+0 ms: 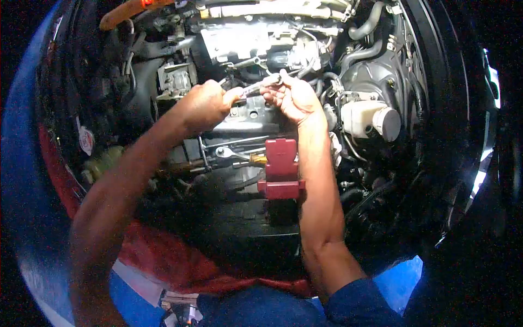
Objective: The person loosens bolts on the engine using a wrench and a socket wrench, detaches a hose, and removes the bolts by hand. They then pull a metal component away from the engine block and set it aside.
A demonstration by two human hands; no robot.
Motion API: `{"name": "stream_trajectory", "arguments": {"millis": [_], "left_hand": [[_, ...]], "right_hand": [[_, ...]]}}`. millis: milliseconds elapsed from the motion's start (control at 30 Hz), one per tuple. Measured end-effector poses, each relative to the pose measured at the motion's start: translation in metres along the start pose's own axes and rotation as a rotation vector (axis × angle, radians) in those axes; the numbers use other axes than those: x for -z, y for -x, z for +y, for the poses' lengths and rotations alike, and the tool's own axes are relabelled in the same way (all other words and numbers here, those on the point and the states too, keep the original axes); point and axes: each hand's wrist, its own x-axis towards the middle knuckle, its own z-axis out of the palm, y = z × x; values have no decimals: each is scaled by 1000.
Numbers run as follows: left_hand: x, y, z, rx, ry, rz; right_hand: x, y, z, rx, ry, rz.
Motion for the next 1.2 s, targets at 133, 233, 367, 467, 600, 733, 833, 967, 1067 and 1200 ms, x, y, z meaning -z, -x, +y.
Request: {"name": "stream_trajectory", "arguments": {"millis": [133, 233, 367, 467, 600, 733, 833, 967, 1067, 1200], "left_hand": [[2, 6, 17, -116, -228, 64], [10, -2, 15, -143, -191, -74], [10, -15, -26, -197, 222, -107], [-6, -16, -59, -159, 481, -156], [-34, -9, -75, -128, 398, -16], [-62, -11, -84, -141, 299, 159], [-75, -12, -78, -154, 236, 381], [-67, -11, -82, -104, 442, 220], [-77, -13, -96, -175, 320, 288], [-98, -9, -96, -257, -195, 510]], "right_hand": [[15, -2, 0, 4, -63, -87], [10, 4, -8, 2, -55, -61], [13, -5, -7, 41, -9, 45], [7, -3, -10, 12, 65, 44], [-6, -1, 0, 21, 73, 103], [5, -8, 2, 49, 167, 101], [4, -7, 2, 31, 132, 107], [7, -11, 2, 2, 71, 96], [-3, -4, 1, 7, 62, 122], [-3, -7, 2, -15, 91, 135]]}}
